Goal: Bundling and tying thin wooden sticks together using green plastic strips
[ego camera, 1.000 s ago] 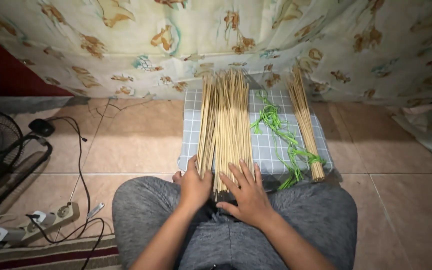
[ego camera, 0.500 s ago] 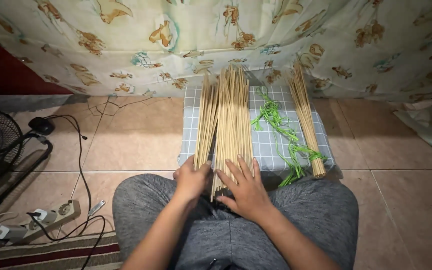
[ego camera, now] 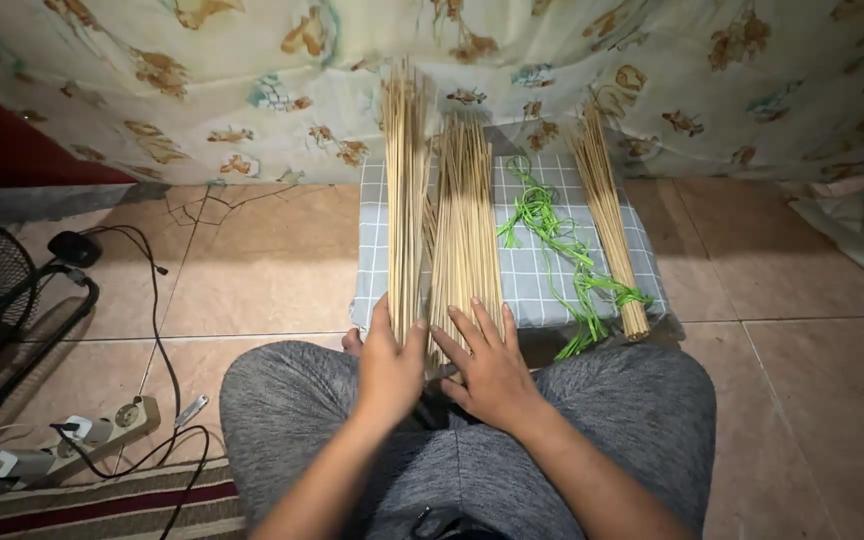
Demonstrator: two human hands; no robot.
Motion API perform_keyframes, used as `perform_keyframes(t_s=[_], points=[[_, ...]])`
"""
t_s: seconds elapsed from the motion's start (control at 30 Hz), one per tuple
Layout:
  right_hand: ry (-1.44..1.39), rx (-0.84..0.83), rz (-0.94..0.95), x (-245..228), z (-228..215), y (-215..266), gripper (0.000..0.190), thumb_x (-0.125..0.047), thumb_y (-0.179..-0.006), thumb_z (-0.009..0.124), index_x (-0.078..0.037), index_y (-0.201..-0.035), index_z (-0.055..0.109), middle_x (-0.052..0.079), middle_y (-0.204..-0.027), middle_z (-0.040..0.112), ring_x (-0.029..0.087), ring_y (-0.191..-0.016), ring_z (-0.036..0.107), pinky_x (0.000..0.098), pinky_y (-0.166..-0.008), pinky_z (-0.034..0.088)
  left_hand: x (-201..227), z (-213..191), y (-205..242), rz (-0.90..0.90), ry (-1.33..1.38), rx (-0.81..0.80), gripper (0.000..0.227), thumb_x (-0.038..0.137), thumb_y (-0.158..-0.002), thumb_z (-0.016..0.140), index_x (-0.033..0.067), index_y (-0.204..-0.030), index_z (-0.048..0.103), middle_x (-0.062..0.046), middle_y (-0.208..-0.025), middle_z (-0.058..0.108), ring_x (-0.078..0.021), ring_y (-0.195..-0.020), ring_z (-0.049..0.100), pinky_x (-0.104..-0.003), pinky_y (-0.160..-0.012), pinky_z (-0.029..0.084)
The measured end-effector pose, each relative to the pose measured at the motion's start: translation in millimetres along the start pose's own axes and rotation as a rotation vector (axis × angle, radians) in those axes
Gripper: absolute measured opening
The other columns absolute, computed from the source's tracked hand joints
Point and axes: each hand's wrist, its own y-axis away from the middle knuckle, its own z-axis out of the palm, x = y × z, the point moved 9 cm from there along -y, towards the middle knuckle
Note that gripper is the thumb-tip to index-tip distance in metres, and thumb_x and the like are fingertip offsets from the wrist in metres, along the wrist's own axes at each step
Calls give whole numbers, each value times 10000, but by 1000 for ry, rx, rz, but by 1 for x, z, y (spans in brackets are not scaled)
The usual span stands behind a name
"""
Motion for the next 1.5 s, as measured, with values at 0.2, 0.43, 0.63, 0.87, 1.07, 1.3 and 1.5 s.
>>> perform_keyframes(t_s=[0.2, 0.43, 0.63, 0.87, 1.07, 1.3, 1.5], points=[[-90, 52, -22, -3, -11, 0, 815, -483, -791, 753, -205, -1499, 459, 144, -1552, 409, 437, -1500, 242, 724, -1170, 90, 11, -12, 20, 49, 123, -8, 563, 123, -932, 595, 7, -1464, 450, -307, -1242, 545, -475, -1148, 458, -526, -933, 461], [-146, 84, 66, 6, -15, -10, 751, -664, -1012, 222, -163, -1569, 279, 87, -1656, 278, 315, -1522, 175, 582, -1237, -34, -6, -24, 49, 189, 290, -21, 568, 60, -882, 588, -24, -1427, 452, -188, -1262, 703, -237, -1122, 703, -346, -976, 543], [-992, 185, 527, 23, -40, -25, 660, -472, -1023, 233, -69, -1531, 356, 146, -1535, 512, 328, -1444, 435, 553, -1175, 335, 0, -24, 73, 37, 369, -97, 489, 31, -879, 605, 29, -1364, 534, -86, -925, 714, -132, -686, 653, -252, -588, 541], [-2212, -16, 607, -23, -26, -53, 773, -640, -953, 311, -113, -1510, 404, 221, -1250, 659, 362, -1105, 664, 582, -938, 555, -4, -14, 91, 153, 365, -33, 575, 62, -866, 614, 9, -1422, 476, -139, -1249, 721, -202, -1104, 724, -322, -941, 568], [-2302, 155, 502, -38, -51, -38, 272, -210, -1043, 525, 23, -1181, 500, 222, -1007, 698, 316, -867, 729, 423, -800, 617, -9, -5, 111, 251, 67, -32, 616, 139, -876, 606, -16, -1440, 412, -210, -1100, 776, -258, -833, 844, -369, -664, 660], [-2003, 329, 572, -5, -70, -52, 391, 22, -922, 556, -45, -1305, 515, 47, -686, 549, 135, -516, 538, 259, -459, 475, 31, 13, 77, 382, -107, -225, 563, 108, -950, 536, -33, -1453, 325, -291, -1265, 591, -413, -995, 720, -513, -789, 626], [-1870, 507, 484, 13, -94, -56, 200, 51, -944, 503, -40, -1122, 502, 64, -719, 524, 134, -533, 490, 272, -492, 450, 50, 17, 36, 307, -58, -301, 446, 161, -852, 686, 28, -1240, 509, -185, -1048, 709, -324, -874, 745, -430, -746, 584]])
